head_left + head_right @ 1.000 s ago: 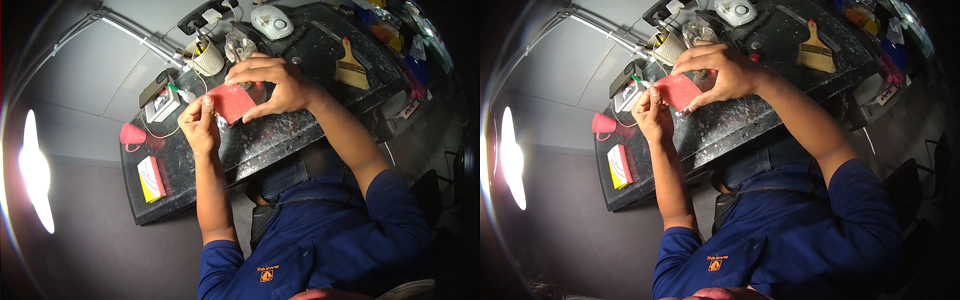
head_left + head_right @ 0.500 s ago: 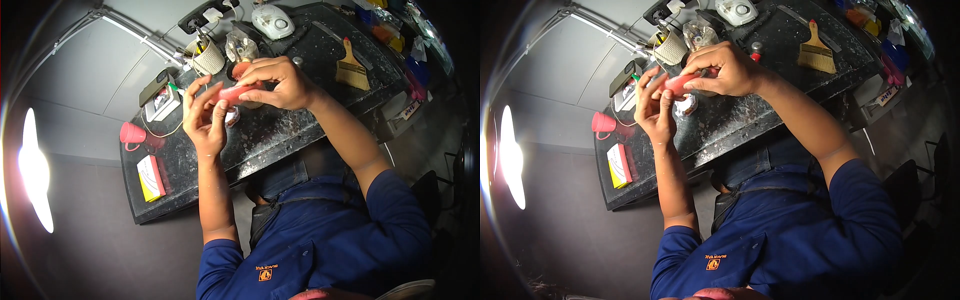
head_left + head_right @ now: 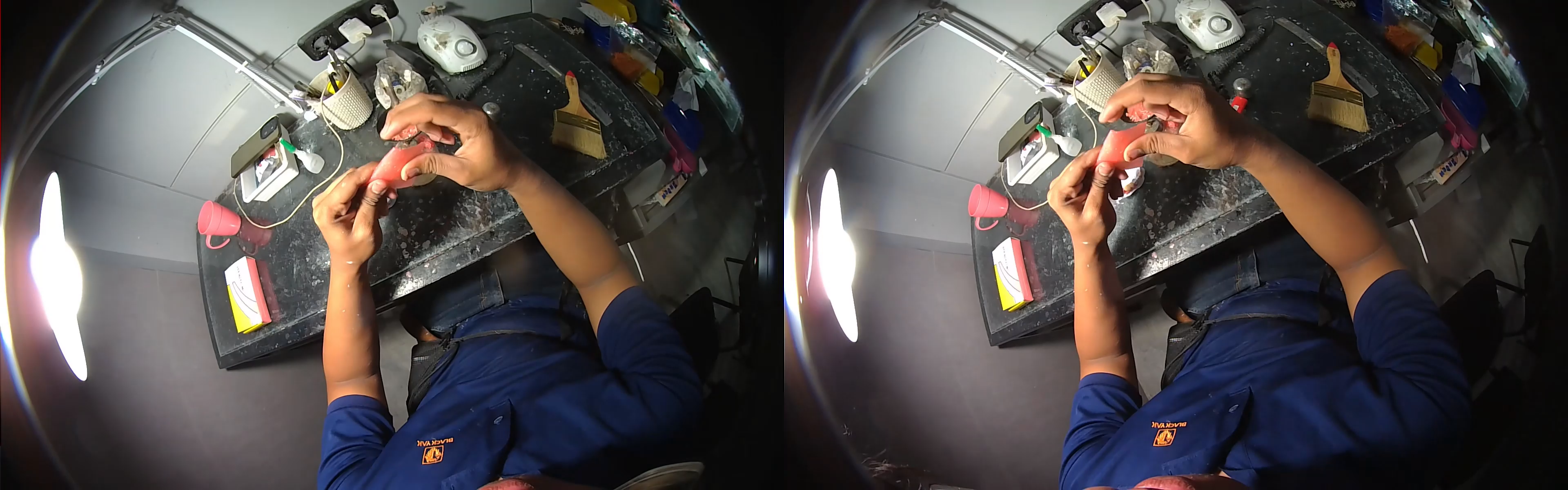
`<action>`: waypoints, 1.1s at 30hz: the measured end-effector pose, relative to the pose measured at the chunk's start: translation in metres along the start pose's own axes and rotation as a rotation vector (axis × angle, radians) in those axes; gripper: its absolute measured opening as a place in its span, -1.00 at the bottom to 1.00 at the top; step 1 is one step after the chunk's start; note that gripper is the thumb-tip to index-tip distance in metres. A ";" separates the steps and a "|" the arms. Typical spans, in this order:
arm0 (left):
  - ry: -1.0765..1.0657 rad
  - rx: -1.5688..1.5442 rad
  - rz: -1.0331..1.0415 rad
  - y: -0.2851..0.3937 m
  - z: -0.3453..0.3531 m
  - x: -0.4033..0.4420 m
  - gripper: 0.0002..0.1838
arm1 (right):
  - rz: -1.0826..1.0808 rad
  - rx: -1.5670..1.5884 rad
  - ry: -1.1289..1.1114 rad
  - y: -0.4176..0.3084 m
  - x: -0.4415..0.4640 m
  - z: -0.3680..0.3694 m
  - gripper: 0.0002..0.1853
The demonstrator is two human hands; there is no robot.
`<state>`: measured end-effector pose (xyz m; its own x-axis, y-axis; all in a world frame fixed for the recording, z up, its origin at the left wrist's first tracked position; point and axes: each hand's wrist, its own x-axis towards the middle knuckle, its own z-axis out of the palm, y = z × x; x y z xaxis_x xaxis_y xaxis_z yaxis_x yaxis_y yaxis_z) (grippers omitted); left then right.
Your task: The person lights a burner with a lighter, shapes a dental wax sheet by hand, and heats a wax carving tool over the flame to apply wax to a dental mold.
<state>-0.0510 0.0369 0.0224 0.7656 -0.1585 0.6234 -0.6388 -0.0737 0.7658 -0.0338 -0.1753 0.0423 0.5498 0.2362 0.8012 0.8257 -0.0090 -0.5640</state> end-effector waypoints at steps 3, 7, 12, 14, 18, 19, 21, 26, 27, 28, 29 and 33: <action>-0.097 -0.189 -0.107 0.003 -0.003 0.000 -0.87 | -0.014 0.039 0.025 0.001 -0.001 0.003 -0.70; -0.182 -0.353 -0.136 0.004 -0.008 0.002 -0.86 | -0.154 -0.065 0.022 0.004 -0.001 0.002 -0.69; -0.176 -0.341 -0.100 0.003 -0.008 0.002 -0.86 | -0.309 -0.266 0.003 0.005 0.001 0.006 -0.66; -0.112 -0.413 -0.142 0.003 -0.006 0.001 -0.87 | -0.190 -0.274 0.226 -0.007 -0.004 0.014 -0.62; -0.117 -0.424 -0.112 0.003 -0.006 0.002 -0.88 | -0.256 -0.305 0.047 -0.003 -0.002 0.012 -0.52; -0.114 -0.410 -0.078 0.003 -0.005 0.003 -0.90 | -0.258 -0.305 0.047 -0.001 -0.001 0.012 -0.52; -0.114 -0.399 -0.046 0.003 -0.004 0.002 -0.90 | -0.295 -0.297 -0.008 0.003 -0.001 0.011 -0.51; -0.049 -0.259 -0.123 -0.001 0.002 0.001 -0.88 | -0.305 -0.329 -0.083 0.006 -0.001 0.007 -0.68; 0.001 -0.249 -0.159 -0.002 0.003 0.002 -0.87 | -0.300 -0.339 -0.053 0.006 0.000 0.006 -0.73; 0.073 -0.253 -0.187 0.002 0.006 0.004 -0.83 | -0.294 -0.351 -0.024 0.006 0.000 0.004 -0.77; 0.083 -0.198 -0.154 -0.002 0.001 0.006 -0.82 | -0.297 -0.351 -0.027 0.007 0.002 0.001 -0.77; 0.140 -0.196 -0.047 -0.003 -0.008 0.011 -0.71 | -0.196 -0.449 0.188 0.016 0.004 -0.016 -0.86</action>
<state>-0.0398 0.0430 0.0281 0.8060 -0.0205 0.5916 -0.5857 0.1171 0.8020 -0.0164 -0.1899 0.0396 0.3589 0.0968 0.9284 0.8653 -0.4075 -0.2920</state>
